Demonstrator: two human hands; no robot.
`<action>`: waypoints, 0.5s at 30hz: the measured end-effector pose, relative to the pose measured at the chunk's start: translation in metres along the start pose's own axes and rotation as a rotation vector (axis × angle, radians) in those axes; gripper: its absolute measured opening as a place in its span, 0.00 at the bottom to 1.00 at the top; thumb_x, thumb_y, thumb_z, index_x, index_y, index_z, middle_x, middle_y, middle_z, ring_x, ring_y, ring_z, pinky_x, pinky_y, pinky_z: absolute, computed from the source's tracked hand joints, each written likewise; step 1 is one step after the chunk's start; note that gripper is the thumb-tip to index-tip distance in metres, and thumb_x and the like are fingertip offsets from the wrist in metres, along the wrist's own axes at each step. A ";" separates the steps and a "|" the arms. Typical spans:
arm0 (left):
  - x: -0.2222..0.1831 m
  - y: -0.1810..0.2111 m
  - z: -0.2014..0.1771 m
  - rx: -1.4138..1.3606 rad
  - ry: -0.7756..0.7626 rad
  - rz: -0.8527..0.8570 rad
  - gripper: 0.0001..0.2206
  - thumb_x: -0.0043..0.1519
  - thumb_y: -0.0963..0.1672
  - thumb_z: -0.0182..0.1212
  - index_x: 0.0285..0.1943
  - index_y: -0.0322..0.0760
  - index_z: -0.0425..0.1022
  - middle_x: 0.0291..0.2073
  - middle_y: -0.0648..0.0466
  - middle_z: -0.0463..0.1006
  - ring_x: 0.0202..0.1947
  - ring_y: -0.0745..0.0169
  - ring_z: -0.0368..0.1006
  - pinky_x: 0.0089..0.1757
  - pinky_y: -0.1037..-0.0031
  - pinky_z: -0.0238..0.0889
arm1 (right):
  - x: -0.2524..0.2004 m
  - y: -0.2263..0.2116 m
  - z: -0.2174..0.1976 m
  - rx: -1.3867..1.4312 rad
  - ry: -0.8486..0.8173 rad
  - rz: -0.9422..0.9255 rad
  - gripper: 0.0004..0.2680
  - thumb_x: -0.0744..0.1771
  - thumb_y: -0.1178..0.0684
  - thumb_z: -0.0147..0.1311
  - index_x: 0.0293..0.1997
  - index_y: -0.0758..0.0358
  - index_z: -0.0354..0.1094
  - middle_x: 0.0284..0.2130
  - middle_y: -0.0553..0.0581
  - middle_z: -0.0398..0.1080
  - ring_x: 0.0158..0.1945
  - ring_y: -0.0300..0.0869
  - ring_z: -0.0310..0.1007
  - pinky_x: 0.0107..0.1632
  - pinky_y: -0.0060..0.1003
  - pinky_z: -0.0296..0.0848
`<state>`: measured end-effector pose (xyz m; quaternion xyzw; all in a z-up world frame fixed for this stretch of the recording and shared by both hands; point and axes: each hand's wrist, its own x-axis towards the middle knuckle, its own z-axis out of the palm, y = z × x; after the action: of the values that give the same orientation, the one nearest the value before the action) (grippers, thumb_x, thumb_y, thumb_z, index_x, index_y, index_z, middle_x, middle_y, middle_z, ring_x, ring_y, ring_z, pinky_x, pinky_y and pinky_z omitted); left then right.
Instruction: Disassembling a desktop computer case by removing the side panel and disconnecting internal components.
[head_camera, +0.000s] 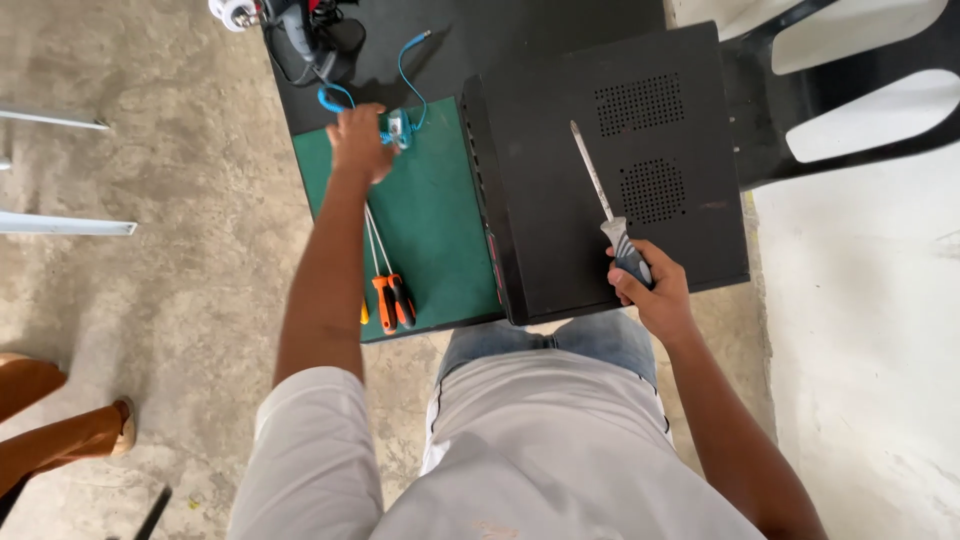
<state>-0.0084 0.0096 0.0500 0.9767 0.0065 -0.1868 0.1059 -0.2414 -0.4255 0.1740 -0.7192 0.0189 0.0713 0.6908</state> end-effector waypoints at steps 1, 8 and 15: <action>-0.001 0.008 0.000 0.001 0.000 0.003 0.28 0.62 0.45 0.67 0.70 0.45 0.60 0.65 0.50 0.62 0.67 0.46 0.52 0.60 0.45 0.44 | 0.004 -0.001 0.001 0.000 0.003 0.000 0.08 0.67 0.61 0.56 0.49 0.74 0.70 0.22 0.59 0.71 0.22 0.34 0.69 0.27 0.30 0.72; 0.043 -0.008 0.091 0.005 0.156 0.010 0.19 0.59 0.52 0.70 0.48 0.34 0.76 0.54 0.47 0.61 0.60 0.45 0.60 0.57 0.61 0.63 | 0.001 -0.006 0.001 -0.048 0.026 0.061 0.09 0.66 0.61 0.59 0.50 0.72 0.71 0.22 0.61 0.72 0.23 0.36 0.70 0.28 0.31 0.75; -0.026 -0.092 0.053 -0.591 0.574 -0.138 0.10 0.61 0.50 0.66 0.39 0.43 0.84 0.34 0.46 0.79 0.44 0.43 0.76 0.47 0.56 0.67 | 0.000 0.000 0.003 -0.036 0.048 0.052 0.09 0.66 0.62 0.58 0.51 0.73 0.71 0.23 0.63 0.72 0.23 0.37 0.71 0.28 0.32 0.75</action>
<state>-0.0565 0.0895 -0.0072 0.9139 0.1543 0.0961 0.3629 -0.2419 -0.4228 0.1738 -0.7324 0.0528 0.0725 0.6749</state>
